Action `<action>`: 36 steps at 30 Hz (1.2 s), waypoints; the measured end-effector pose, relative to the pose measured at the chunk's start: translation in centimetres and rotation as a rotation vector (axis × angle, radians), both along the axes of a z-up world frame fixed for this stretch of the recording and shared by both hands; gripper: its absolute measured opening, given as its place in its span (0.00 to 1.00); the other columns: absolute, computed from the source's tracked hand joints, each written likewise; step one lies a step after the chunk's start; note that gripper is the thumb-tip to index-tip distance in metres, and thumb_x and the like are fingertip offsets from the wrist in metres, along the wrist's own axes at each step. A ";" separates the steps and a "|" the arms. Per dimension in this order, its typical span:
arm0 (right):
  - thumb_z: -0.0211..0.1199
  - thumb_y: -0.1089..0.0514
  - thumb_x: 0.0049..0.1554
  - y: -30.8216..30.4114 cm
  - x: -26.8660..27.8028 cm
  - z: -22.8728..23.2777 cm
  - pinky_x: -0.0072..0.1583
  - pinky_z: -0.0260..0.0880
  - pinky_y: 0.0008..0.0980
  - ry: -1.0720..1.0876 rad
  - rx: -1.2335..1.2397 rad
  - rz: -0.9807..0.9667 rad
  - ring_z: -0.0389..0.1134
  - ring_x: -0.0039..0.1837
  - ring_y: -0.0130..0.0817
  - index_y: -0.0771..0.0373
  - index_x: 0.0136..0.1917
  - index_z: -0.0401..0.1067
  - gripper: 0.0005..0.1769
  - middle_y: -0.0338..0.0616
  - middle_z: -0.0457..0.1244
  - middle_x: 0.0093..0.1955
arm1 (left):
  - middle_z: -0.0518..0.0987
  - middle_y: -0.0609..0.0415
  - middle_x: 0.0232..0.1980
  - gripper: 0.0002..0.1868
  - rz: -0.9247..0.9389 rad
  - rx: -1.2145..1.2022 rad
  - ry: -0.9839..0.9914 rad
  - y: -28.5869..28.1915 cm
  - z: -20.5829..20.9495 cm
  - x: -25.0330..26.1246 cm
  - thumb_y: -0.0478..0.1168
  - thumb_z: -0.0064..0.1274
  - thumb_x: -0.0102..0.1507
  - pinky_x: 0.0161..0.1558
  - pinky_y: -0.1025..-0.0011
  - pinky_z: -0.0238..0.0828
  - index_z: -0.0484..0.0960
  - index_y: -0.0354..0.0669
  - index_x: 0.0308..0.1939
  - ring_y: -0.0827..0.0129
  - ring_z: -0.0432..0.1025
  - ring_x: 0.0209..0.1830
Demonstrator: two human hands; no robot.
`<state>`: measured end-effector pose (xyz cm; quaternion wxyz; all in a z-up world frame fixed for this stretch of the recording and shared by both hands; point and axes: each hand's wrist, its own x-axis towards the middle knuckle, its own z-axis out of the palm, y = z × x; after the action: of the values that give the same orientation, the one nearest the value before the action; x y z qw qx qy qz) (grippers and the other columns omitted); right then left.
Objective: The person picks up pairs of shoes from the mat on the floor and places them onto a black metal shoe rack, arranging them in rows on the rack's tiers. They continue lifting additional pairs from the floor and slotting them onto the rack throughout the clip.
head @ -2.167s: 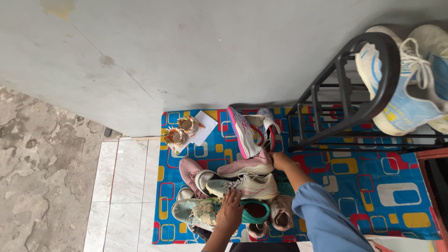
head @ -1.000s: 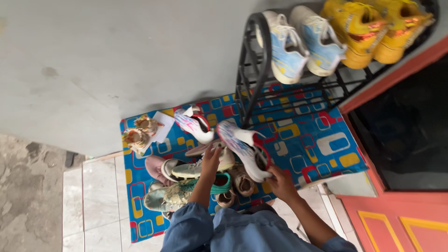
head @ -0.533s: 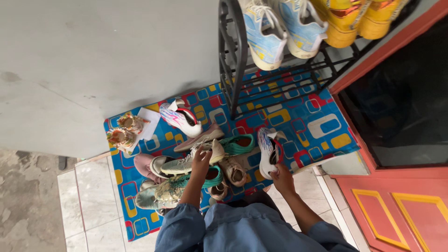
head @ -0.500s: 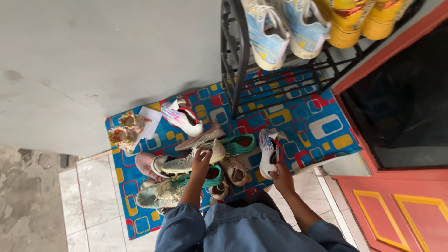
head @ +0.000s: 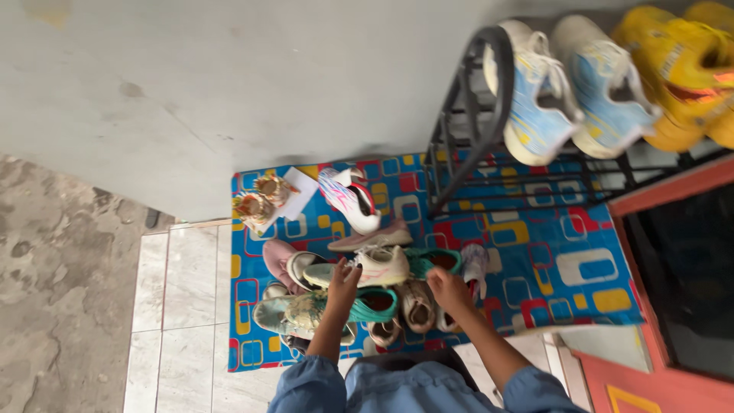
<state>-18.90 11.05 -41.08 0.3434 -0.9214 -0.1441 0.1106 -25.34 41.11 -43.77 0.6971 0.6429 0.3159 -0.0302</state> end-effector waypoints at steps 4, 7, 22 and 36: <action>0.65 0.56 0.58 7.4 7.1 -0.8 0.54 0.76 0.45 -0.022 0.145 -0.018 0.75 0.58 0.48 0.57 0.61 0.72 0.17 0.51 0.70 0.58 | 0.73 0.36 0.69 0.39 0.052 -0.041 -0.050 0.5 -0.1 0.0 0.46 0.57 0.64 0.61 0.63 0.70 0.61 0.45 0.77 0.57 0.72 0.65; 0.66 0.58 0.57 12.0 11.1 -1.4 0.56 0.72 0.51 -0.017 0.026 0.043 0.67 0.63 0.57 0.54 0.67 0.67 0.25 0.57 0.64 0.64 | 0.74 0.36 0.69 0.39 0.060 -0.051 -0.074 0.8 0.1 -0.3 0.46 0.57 0.64 0.61 0.64 0.71 0.60 0.45 0.77 0.58 0.72 0.66; 0.71 0.55 0.49 19.5 15.0 -3.1 0.57 0.68 0.54 0.016 -0.051 0.042 0.70 0.55 0.60 0.57 0.55 0.67 0.22 0.57 0.69 0.49 | 0.73 0.41 0.71 0.37 0.021 -0.013 0.068 3.4 5.1 -3.6 0.50 0.55 0.65 0.64 0.63 0.71 0.61 0.50 0.76 0.56 0.72 0.68; 0.66 0.67 0.58 10.8 2.1 8.7 0.61 0.77 0.38 -0.271 0.547 0.029 0.69 0.64 0.54 0.63 0.57 0.63 0.17 0.56 0.63 0.63 | 0.59 0.39 0.75 0.56 0.103 0.012 -0.351 -0.6 12.4 4.3 0.39 0.64 0.60 0.59 0.62 0.73 0.38 0.47 0.80 0.56 0.65 0.70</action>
<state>-16.78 21.88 -32.38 0.5550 -0.7989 -0.2261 -0.0514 -21.00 40.47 -31.34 0.7382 0.6255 0.2223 0.1201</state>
